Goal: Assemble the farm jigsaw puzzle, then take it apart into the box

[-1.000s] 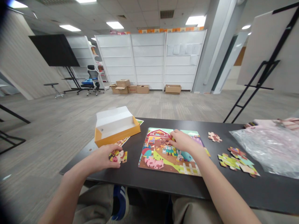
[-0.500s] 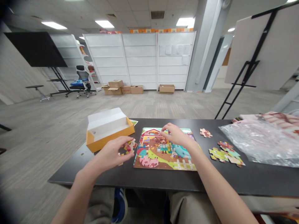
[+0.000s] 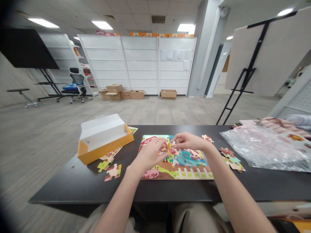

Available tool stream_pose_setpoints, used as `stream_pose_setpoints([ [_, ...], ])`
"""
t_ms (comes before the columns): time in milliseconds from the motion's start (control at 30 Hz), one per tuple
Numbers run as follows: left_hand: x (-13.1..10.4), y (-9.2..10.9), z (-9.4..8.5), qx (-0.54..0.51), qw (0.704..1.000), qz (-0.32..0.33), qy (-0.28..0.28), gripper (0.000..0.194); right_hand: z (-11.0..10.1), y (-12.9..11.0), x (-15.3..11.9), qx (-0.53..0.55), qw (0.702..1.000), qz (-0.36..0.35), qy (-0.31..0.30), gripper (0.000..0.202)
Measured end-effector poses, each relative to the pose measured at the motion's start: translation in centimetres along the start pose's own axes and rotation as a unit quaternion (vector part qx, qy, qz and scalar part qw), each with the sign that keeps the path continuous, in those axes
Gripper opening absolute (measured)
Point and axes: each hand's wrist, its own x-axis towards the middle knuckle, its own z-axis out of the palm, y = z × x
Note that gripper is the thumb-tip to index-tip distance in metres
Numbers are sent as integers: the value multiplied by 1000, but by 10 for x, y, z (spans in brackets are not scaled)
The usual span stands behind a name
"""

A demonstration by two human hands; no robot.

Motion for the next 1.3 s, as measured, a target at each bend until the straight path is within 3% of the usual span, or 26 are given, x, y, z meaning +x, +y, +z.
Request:
stream_pose_setpoints([
  [133,2,-1,8,27,994,-1,-105,22,-8,28,-7,-53,996,58,-43,50],
  [233,1,1,10,51,990,-11,-129,17,0,38,-2,-77,995,51,-29,46],
  [467,-4,3,17,66,990,-5,-122,13,9,33,2,-150,986,24,64,42],
  [667,-5,4,15,80,988,-5,-129,14,11,43,5,-181,972,32,149,38],
  [1067,-5,11,24,131,983,-6,-126,25,17,48,10,-257,951,30,167,30],
  [1300,-9,15,23,142,983,-3,-117,27,22,41,9,-186,975,-7,125,23],
])
